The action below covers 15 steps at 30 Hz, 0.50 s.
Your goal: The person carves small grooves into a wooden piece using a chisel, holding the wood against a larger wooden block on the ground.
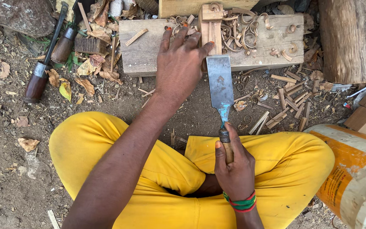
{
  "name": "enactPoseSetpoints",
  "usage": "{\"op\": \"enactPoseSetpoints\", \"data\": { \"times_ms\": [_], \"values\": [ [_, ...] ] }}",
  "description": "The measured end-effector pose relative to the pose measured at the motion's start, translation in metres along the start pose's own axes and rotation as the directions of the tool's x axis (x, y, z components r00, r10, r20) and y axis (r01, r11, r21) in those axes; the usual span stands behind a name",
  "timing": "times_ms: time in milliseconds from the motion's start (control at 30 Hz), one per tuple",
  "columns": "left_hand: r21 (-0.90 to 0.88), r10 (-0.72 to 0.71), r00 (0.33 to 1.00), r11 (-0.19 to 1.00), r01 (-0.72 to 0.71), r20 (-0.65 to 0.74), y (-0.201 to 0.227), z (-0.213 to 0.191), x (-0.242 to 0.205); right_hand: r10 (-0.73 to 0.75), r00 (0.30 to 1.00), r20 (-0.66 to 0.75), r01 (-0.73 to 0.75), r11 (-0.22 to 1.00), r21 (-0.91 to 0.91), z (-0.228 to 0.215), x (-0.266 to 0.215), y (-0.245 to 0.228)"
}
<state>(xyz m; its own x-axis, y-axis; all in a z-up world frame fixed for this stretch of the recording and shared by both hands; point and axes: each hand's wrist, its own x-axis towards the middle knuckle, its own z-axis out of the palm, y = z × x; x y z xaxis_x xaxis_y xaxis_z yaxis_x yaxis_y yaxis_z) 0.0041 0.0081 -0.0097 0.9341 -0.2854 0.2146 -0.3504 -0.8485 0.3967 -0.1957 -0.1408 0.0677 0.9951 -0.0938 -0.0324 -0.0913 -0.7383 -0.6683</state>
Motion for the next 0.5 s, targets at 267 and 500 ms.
{"op": "enactPoseSetpoints", "data": {
  "times_ms": [267,500],
  "values": [
    [0.045,0.000,1.000,0.999,0.001,-0.027,0.001,0.004,-0.003,0.016,0.998,0.053,-0.010,0.995,-0.100,-0.001,0.006,-0.015],
    [0.028,0.015,1.000,1.000,-0.014,-0.022,0.011,-0.020,0.001,0.134,0.985,0.108,-0.109,0.972,-0.208,0.000,0.010,-0.036]
  ]
}}
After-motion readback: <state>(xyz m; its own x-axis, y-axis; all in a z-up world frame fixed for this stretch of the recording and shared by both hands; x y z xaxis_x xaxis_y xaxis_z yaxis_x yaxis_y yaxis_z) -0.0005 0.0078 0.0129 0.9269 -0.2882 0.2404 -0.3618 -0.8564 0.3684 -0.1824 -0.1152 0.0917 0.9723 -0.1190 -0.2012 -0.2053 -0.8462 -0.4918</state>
